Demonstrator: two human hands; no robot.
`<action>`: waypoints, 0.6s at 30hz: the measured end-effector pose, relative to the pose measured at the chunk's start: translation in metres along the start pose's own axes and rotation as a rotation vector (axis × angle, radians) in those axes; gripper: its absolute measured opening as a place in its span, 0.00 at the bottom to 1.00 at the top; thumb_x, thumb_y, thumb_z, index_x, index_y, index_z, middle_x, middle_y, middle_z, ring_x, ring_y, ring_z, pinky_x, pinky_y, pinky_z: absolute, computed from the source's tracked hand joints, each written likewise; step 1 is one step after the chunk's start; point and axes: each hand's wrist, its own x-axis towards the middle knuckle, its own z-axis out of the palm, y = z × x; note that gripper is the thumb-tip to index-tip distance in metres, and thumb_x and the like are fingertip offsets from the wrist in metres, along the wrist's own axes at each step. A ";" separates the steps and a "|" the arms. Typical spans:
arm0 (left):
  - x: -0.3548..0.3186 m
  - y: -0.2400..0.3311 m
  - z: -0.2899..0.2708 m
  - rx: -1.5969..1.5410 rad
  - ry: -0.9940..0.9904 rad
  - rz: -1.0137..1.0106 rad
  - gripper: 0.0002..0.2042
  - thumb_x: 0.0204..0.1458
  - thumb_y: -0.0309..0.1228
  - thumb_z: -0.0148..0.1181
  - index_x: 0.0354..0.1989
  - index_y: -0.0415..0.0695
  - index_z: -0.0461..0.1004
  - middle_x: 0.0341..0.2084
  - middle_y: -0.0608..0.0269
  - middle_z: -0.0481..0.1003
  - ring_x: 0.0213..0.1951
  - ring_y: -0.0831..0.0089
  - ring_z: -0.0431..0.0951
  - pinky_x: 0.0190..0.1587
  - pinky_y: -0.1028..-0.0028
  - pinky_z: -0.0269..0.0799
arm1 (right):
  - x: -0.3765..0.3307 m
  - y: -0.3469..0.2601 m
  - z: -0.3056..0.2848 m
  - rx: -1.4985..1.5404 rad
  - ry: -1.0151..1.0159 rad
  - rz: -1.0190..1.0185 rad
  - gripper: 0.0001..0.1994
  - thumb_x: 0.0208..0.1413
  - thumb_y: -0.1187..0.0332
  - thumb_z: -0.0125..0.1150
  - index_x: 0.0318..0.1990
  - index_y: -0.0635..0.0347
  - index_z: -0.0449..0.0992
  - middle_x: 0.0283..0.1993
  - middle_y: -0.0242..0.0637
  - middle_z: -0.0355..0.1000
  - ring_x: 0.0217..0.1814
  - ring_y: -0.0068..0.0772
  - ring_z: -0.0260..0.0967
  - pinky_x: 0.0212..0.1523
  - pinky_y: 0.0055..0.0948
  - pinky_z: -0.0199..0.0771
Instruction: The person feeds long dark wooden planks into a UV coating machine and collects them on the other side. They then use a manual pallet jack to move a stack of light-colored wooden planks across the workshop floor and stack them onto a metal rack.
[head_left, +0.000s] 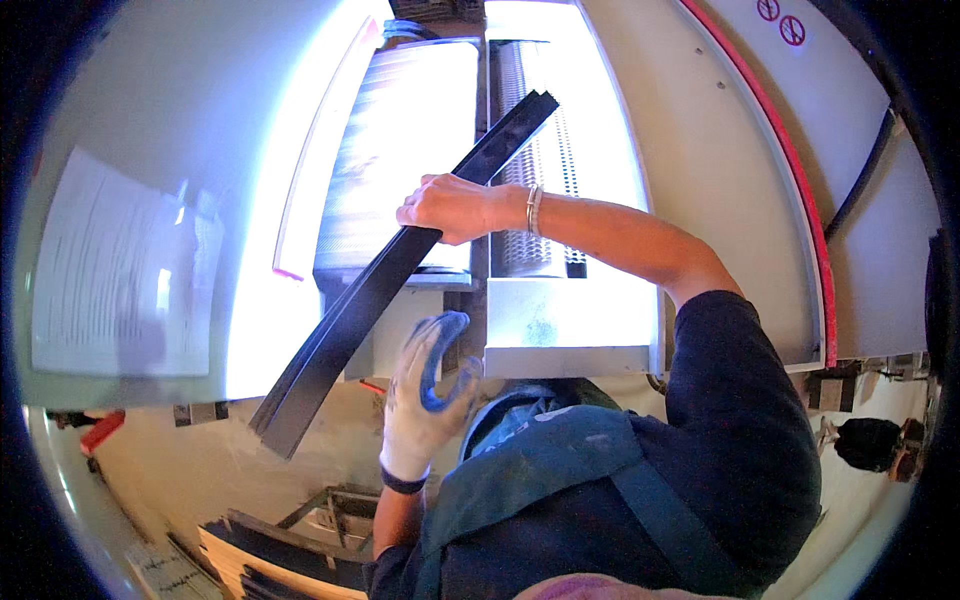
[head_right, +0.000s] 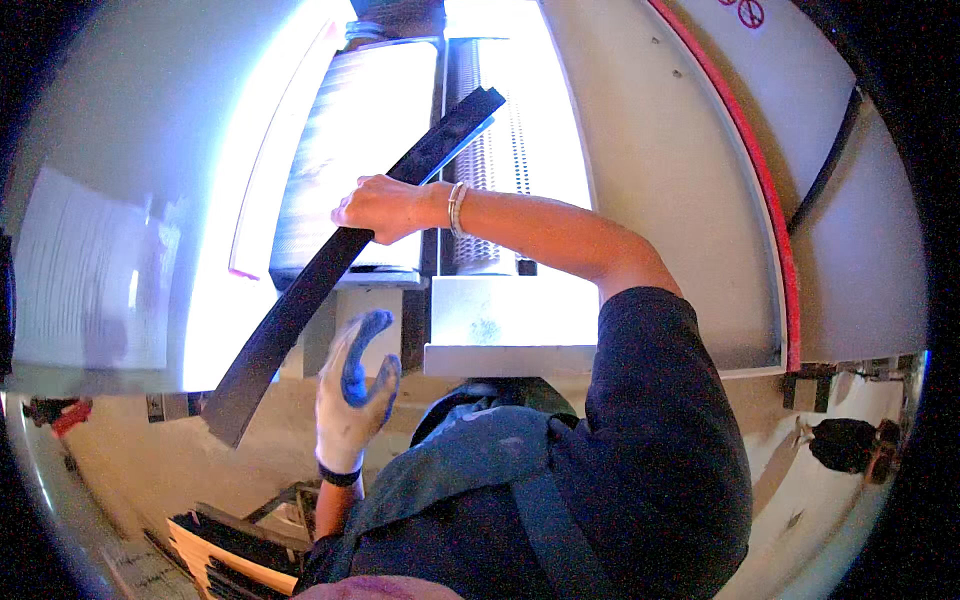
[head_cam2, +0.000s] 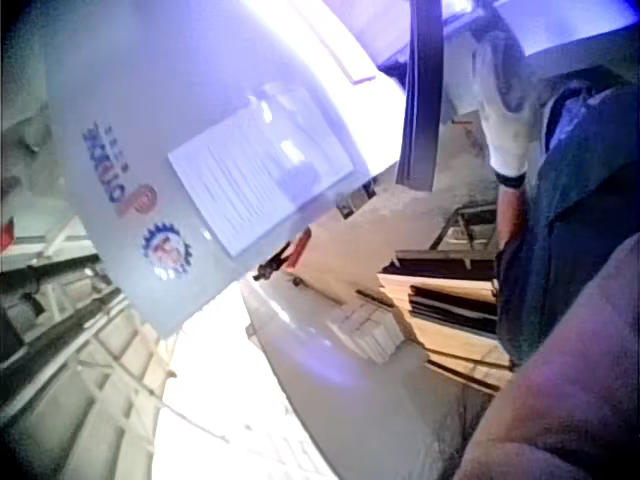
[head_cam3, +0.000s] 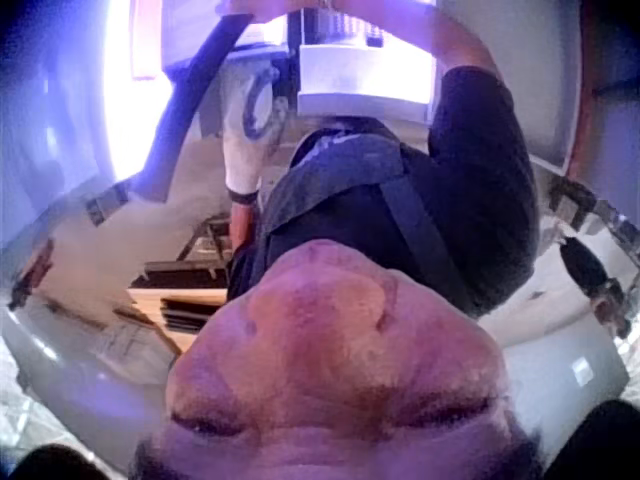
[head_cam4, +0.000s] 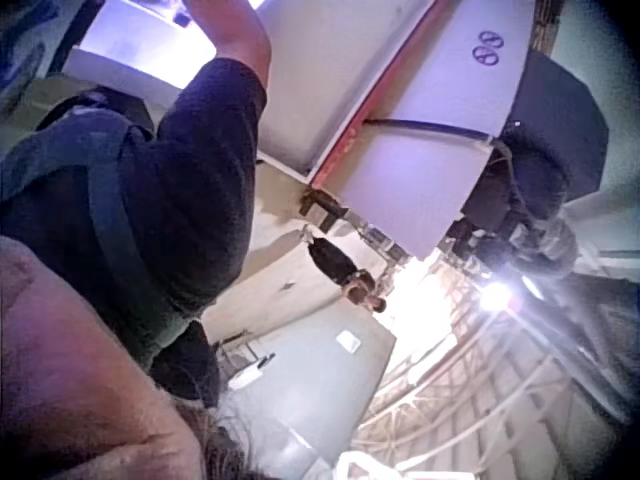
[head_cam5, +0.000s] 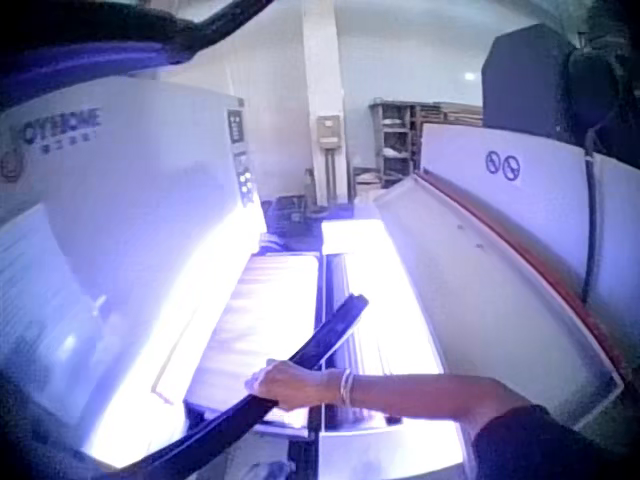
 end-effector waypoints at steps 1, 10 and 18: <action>0.015 0.010 -0.006 0.204 0.040 0.123 0.32 0.51 0.33 0.70 0.65 0.42 0.67 0.66 0.44 0.63 0.65 0.46 0.65 0.67 0.54 0.61 | -0.009 0.015 0.002 -0.002 -0.031 0.037 0.13 0.46 0.77 0.64 0.41 0.62 0.74 0.37 0.42 0.75 0.43 0.44 0.75 0.48 0.46 0.69; 0.168 -0.061 -0.021 1.093 -0.084 0.198 0.43 0.49 0.45 0.70 0.70 0.38 0.57 0.57 0.44 0.70 0.60 0.52 0.69 0.67 0.50 0.56 | -0.033 0.106 0.046 -0.039 -0.089 0.193 0.13 0.46 0.74 0.73 0.38 0.63 0.74 0.30 0.42 0.74 0.34 0.39 0.74 0.37 0.37 0.73; 0.262 -0.136 0.006 1.239 -0.233 0.391 0.36 0.56 0.46 0.64 0.68 0.37 0.61 0.46 0.52 0.77 0.50 0.62 0.77 0.59 0.60 0.66 | -0.073 0.169 0.062 0.080 -0.124 0.475 0.15 0.47 0.72 0.71 0.43 0.65 0.77 0.34 0.46 0.77 0.39 0.45 0.78 0.40 0.43 0.78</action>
